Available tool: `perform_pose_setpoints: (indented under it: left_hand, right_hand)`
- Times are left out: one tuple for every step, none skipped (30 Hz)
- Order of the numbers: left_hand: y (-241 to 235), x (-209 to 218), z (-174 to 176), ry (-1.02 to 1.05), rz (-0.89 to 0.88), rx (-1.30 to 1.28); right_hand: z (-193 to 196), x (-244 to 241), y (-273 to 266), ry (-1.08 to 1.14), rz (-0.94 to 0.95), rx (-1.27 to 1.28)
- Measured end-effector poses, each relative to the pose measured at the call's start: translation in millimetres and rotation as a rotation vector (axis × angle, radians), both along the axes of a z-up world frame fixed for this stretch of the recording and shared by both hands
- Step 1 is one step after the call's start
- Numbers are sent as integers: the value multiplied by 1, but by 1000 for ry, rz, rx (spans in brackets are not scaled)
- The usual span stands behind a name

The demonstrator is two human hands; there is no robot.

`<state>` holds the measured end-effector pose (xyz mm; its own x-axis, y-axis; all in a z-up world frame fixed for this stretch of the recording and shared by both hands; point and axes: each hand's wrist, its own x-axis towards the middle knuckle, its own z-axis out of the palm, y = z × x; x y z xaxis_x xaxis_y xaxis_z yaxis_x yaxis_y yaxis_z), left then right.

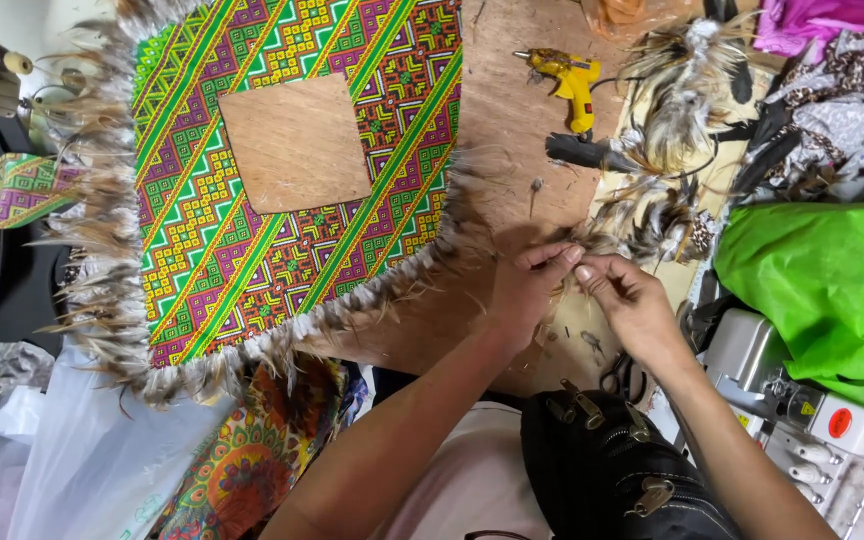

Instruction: Attaching decorative feathers to the border of a patterned fabric piece using a hot glue gun.

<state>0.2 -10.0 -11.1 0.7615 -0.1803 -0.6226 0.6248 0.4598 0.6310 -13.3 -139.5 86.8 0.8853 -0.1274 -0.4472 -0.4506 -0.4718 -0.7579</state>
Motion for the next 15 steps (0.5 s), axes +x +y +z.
perform_pose_setpoints:
  left_hand:
    - [-1,1,5,4,10,-1]
    - [-1,3,10,33,48,13]
    - [0,6,15,62,87,27]
    - [-1,9,15,65,105,31]
    - [-1,11,15,95,173,-16]
    - [-3,13,15,127,240,-66]
    - [0,17,11,131,259,-65]
    - [2,21,6,127,273,-69]
    - [4,24,2,124,287,-72]
    - [9,30,6,130,306,-72]
    - [15,35,10,112,361,-42]
    - [20,40,14,95,414,-13]
    - [21,45,6,103,432,-13]
    - [21,51,-2,74,504,13]
    - [21,57,-9,46,576,41]
  right_hand:
    - [-10,1,0,4,10,-1]
    - [-20,4,0,1,-28,30]
    - [-30,7,1,0,-65,61]
    - [-23,15,12,3,-47,65]
    - [-15,23,24,22,-91,98]
    - [-8,29,34,44,-135,127]
    - [-11,35,42,50,-117,128]
    - [-14,40,49,61,-174,213]
    - [-18,46,57,74,-231,297]
    - [-21,54,61,84,-213,296]
    - [-24,62,66,50,-260,341]
    - [-28,69,70,17,-307,383]
    - [-28,76,79,28,-290,381]
    - [-27,83,87,-27,-257,359]
    - [-26,91,96,-82,-223,339]
